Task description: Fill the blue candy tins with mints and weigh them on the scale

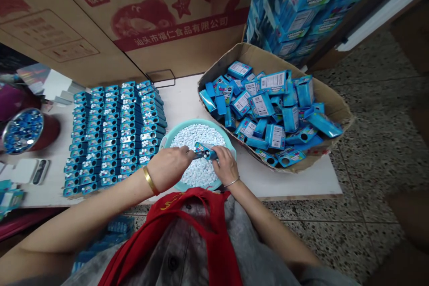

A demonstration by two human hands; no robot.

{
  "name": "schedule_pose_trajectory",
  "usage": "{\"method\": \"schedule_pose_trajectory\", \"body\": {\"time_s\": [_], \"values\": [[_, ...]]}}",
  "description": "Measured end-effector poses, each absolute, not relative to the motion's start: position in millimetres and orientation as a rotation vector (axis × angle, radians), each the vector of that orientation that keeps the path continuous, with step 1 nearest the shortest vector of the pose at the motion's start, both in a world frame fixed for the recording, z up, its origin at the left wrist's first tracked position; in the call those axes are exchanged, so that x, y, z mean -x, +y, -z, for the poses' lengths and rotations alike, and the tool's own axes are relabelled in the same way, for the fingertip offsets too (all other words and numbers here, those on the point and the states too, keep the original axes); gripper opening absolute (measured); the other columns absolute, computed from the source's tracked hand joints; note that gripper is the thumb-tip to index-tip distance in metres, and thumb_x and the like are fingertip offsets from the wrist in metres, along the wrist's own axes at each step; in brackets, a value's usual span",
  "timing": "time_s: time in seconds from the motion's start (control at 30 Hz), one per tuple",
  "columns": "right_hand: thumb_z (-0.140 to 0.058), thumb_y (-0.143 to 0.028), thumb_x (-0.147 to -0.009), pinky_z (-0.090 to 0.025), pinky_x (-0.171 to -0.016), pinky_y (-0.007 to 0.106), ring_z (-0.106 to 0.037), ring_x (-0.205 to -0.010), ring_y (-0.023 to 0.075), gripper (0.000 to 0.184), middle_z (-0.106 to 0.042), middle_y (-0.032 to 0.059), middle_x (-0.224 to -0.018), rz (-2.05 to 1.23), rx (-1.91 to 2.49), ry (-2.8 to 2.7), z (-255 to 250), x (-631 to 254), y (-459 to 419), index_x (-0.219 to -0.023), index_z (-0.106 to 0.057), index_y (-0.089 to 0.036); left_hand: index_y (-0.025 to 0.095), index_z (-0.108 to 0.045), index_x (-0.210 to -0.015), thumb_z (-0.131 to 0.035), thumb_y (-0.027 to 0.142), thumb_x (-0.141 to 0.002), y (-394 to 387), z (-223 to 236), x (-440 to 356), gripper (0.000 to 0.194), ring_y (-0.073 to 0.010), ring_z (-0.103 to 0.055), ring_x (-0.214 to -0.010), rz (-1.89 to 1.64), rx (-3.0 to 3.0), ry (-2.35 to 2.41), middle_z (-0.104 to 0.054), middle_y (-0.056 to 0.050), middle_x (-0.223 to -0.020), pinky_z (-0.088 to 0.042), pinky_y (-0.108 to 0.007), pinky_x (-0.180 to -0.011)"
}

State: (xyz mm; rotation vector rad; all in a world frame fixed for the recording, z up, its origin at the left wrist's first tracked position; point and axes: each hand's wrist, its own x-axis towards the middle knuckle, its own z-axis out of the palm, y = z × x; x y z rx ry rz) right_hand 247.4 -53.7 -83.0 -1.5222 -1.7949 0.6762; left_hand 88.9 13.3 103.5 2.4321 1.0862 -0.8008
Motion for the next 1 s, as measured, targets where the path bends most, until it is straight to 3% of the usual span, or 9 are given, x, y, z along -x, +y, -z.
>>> {"method": "schedule_pose_trajectory", "body": {"time_s": [0.13,0.3,0.4,0.53,0.77,1.0], "values": [[-0.048,-0.012,-0.078,-0.046,-0.094,0.046,-0.055,-0.108,0.0274,0.039,-0.06,0.0119,-0.113,-0.692,1.545,-1.74,87.1,-252.7,-53.5,-0.117,-0.051,-0.02,0.015,-0.054,-0.106,-0.034,0.009,-0.092,20.4,-80.8,-63.1,0.025,-0.0227,-0.059,-0.09,0.6,-2.491,1.181,-0.058,-0.009,-0.094,-0.047,-0.035,-0.075],[-0.05,-0.017,-0.079,-0.047,-0.091,0.046,-0.057,-0.104,0.0273,0.037,-0.06,0.0112,-0.109,-0.657,1.582,-1.635,89.3,-268.0,-49.4,-0.115,-0.052,-0.021,0.015,-0.051,-0.115,-0.033,0.009,-0.091,31.2,16.9,-17.6,0.031,-0.0253,-0.054,-0.099,0.459,-2.354,1.415,-0.056,-0.013,-0.106,-0.043,-0.041,-0.086],[-0.053,-0.02,-0.079,-0.048,-0.089,0.045,-0.058,-0.101,0.0269,0.035,-0.061,0.0107,-0.108,-0.64,1.617,-1.595,87.2,-276.0,-47.4,-0.114,-0.052,-0.021,0.017,-0.051,-0.118,-0.033,0.009,-0.091,17.8,71.5,-15.7,0.033,-0.0244,-0.054,-0.102,0.44,-2.28,1.345,-0.056,-0.012,-0.109,-0.044,-0.038,-0.086],[-0.057,-0.025,-0.08,-0.047,-0.089,0.045,-0.058,-0.1,0.0267,0.034,-0.06,0.0101,-0.107,-0.659,1.657,-1.535,84.3,-281.1,-47.7,-0.113,-0.052,-0.021,0.02,-0.05,-0.12,-0.039,0.011,-0.089,-14.1,105.0,-32.7,0.034,-0.0223,-0.054,-0.104,0.346,-2.198,1.204,-0.057,-0.009,-0.113,-0.046,-0.034,-0.085],[-0.06,-0.034,-0.08,-0.047,-0.087,0.045,-0.058,-0.096,0.0258,0.034,-0.06,0.009,-0.102,-0.733,1.683,-1.437,85.0,-279.7,-48.9,-0.11,-0.051,-0.021,0.016,-0.048,-0.12,-0.047,0.013,-0.084,-33.1,105.9,-36.6,0.036,-0.0168,-0.059,-0.096,0.108,-2.003,1.078,-0.062,-0.006,-0.109,-0.047,-0.028,-0.086],[-0.055,-0.025,-0.08,-0.047,-0.088,0.046,-0.057,-0.099,0.0275,0.032,-0.061,0.011,-0.106,-0.648,1.665,-1.561,85.5,-276.5,-48.1,-0.112,-0.052,-0.02,0.015,-0.049,-0.116,-0.046,0.029,-0.091,-13.2,37.1,-12.8,0.029,-0.0172,-0.058,-0.097,-0.145,-1.948,0.963,-0.061,-0.009,-0.111,-0.047,-0.029,-0.086]]}}
